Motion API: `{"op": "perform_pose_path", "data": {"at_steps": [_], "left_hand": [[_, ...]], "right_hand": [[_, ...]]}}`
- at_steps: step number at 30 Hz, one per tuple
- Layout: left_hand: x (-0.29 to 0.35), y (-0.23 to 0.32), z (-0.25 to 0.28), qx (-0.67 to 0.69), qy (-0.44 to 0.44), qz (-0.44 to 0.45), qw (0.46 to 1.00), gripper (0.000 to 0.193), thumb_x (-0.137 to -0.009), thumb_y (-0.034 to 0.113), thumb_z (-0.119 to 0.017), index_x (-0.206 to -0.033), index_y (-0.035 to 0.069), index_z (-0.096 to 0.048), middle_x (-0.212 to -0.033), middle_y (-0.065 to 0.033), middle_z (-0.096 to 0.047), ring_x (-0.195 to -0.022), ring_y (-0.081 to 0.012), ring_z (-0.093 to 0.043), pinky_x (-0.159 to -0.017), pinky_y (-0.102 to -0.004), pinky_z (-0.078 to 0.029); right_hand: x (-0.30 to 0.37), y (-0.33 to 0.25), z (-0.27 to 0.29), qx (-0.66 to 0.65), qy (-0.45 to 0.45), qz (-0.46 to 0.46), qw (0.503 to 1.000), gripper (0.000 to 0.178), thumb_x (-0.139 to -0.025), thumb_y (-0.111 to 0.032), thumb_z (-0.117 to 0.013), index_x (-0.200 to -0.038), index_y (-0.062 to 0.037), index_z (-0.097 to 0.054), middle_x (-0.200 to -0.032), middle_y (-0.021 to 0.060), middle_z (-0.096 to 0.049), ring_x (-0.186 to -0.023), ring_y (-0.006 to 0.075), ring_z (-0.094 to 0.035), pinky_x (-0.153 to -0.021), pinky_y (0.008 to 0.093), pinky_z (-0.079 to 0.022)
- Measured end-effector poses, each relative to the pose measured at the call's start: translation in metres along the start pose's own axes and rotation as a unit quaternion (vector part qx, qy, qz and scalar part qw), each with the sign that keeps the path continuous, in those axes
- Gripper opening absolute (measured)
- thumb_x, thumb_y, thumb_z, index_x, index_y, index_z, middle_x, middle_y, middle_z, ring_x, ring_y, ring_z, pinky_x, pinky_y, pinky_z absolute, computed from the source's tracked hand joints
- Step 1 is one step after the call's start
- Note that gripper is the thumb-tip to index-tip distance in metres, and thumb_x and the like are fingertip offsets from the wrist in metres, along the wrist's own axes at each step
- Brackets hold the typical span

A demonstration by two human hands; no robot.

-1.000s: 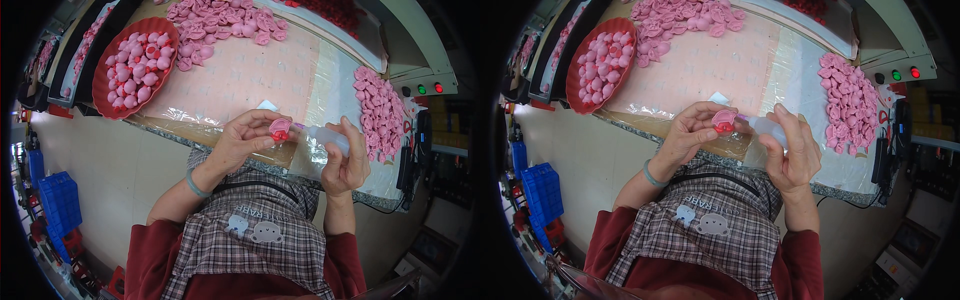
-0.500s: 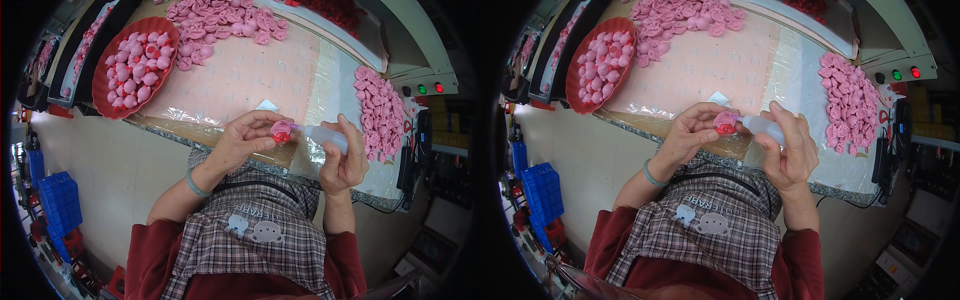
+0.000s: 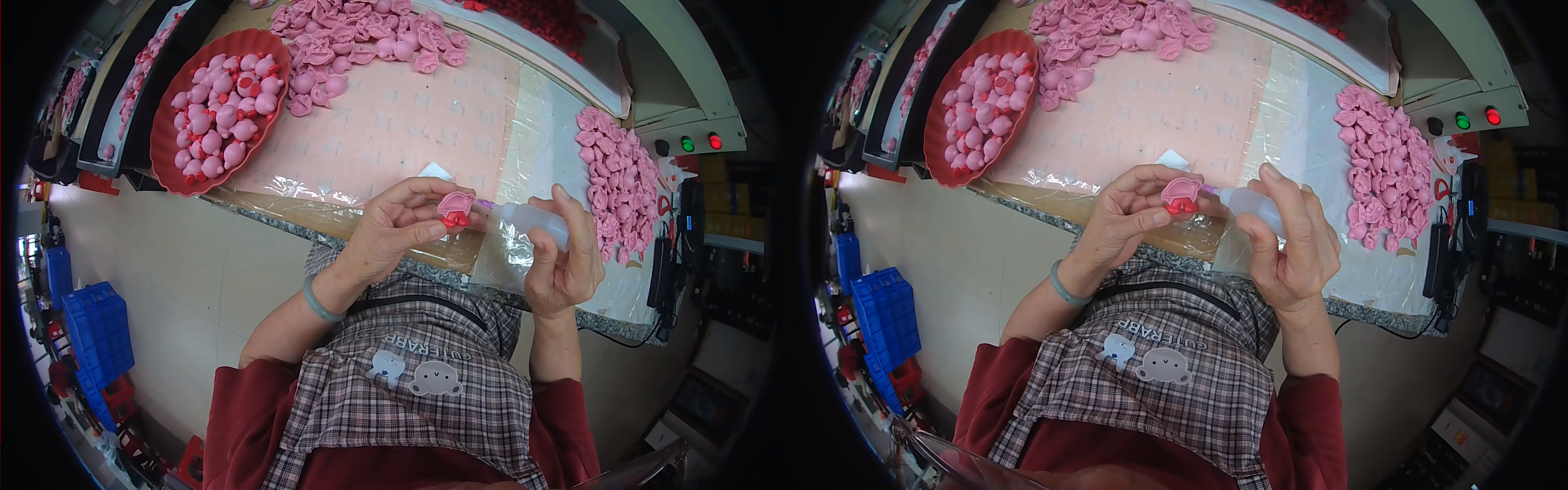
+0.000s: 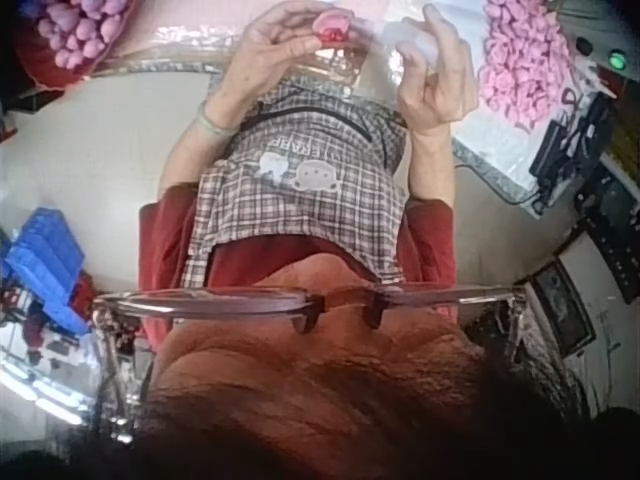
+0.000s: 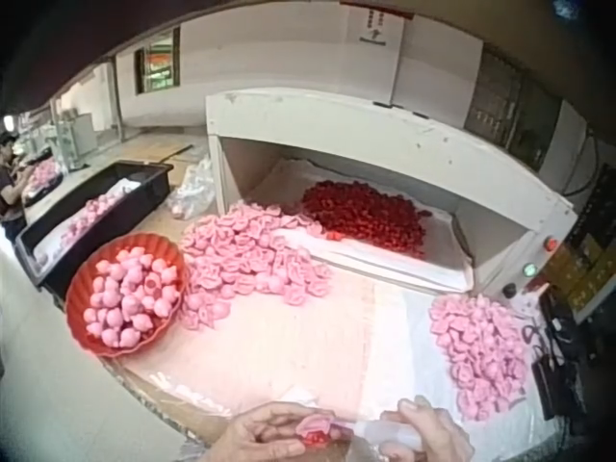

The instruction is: Applying glue to small red plastic pieces and attaching them to pink rounded parts to assemble toys.

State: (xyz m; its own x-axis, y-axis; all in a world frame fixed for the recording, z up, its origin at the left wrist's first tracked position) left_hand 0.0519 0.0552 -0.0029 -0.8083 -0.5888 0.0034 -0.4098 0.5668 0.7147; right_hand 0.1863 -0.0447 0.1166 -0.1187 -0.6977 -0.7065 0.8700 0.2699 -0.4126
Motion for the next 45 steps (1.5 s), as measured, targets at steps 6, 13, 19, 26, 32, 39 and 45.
{"op": "perform_pose_path", "data": {"at_steps": [6,13,19,26,32,39,45], "left_hand": [[-0.0003,0.0007,-0.0009,0.004,0.002,0.002,1.0,0.047,-0.088,0.001,-0.068,-0.131,-0.001,-0.05,-0.129,-0.0183,-0.059,-0.117,-0.0255,-0.061,-0.103,-0.0377,-0.049],[-0.0007,0.0013,-0.0003,0.001,0.004,-0.001,1.0,0.047,-0.088,0.002,-0.068,-0.131,-0.001,-0.05,-0.129,-0.0181,-0.059,-0.117,-0.0245,-0.061,-0.101,-0.0371,-0.05],[-0.0008,-0.0001,0.0014,-0.004,0.001,-0.008,1.0,0.046,-0.088,0.002,-0.067,-0.131,-0.001,-0.05,-0.13,-0.0186,-0.059,-0.117,-0.0247,-0.061,-0.101,-0.0372,-0.05],[-0.0004,-0.0007,0.001,0.003,-0.002,-0.006,1.0,0.047,-0.089,0.003,-0.067,-0.132,-0.001,-0.049,-0.13,-0.0192,-0.059,-0.117,-0.0261,-0.061,-0.102,-0.0376,-0.05],[-0.0005,-0.0005,0.0008,-0.003,0.001,-0.012,1.0,0.046,-0.089,0.004,-0.067,-0.131,-0.002,-0.05,-0.13,-0.0187,-0.059,-0.116,-0.0261,-0.062,-0.101,-0.0378,-0.05],[-0.0003,0.0001,0.001,-0.005,0.004,-0.014,1.0,0.045,-0.089,0.003,-0.066,-0.131,-0.001,-0.049,-0.129,-0.0181,-0.059,-0.116,-0.0264,-0.062,-0.101,-0.0373,-0.05],[-0.0009,0.0016,-0.0006,0.0,0.001,-0.006,1.0,0.046,-0.091,0.003,-0.064,-0.134,-0.002,-0.048,-0.133,-0.018,-0.056,-0.117,-0.0257,-0.061,-0.101,-0.0367,-0.051]], "right_hand": [[-0.0003,0.0024,0.0013,0.019,0.022,0.011,1.0,0.042,-0.09,-0.019,-0.07,-0.121,0.0069,-0.059,-0.091,0.0169,-0.069,-0.071,0.0253,-0.068,-0.058,0.031,-0.053],[0.0044,0.0061,0.0061,-0.002,0.044,-0.002,0.999,0.041,-0.091,-0.017,-0.069,-0.122,0.0073,-0.058,-0.101,0.0191,-0.069,-0.073,0.0259,-0.069,-0.058,0.0313,-0.054],[0.0036,0.0059,0.0042,0.004,0.038,0.002,0.999,0.039,-0.09,-0.015,-0.069,-0.121,0.0071,-0.058,-0.101,0.0192,-0.069,-0.073,0.0257,-0.069,-0.059,0.0312,-0.055],[0.0019,0.0037,0.0029,0.005,0.027,0.001,1.0,0.04,-0.09,-0.016,-0.07,-0.121,0.0065,-0.059,-0.098,0.0185,-0.07,-0.074,0.0264,-0.07,-0.06,0.0318,-0.056],[0.0002,-0.0019,0.0012,0.027,-0.001,0.011,1.0,0.039,-0.096,-0.015,-0.063,-0.126,0.0082,-0.055,-0.092,0.0191,-0.067,-0.077,0.0235,-0.067,-0.065,0.0312,-0.054],[0.0049,0.0038,0.0038,-0.003,0.025,-0.014,1.0,0.039,-0.094,-0.015,-0.064,-0.124,0.0088,-0.055,-0.099,0.02,-0.068,-0.076,0.0256,-0.068,-0.063,0.0317,-0.055],[0.0069,0.0067,0.0064,-0.034,0.034,-0.025,0.999,0.04,-0.093,-0.015,-0.066,-0.123,0.0092,-0.056,-0.102,0.0206,-0.068,-0.074,0.0265,-0.069,-0.062,0.0326,-0.055]]}}
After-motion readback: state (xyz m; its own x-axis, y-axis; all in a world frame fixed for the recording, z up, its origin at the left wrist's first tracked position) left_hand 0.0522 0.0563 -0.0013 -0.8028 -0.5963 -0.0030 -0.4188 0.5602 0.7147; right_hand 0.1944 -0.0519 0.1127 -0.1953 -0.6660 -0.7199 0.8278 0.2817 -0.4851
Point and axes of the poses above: each hand's wrist, its own x-axis away from the middle knuckle, its own z-axis out of the back of the hand, y = z × x, the point moved 7 cm from there along -x, towards the middle knuckle
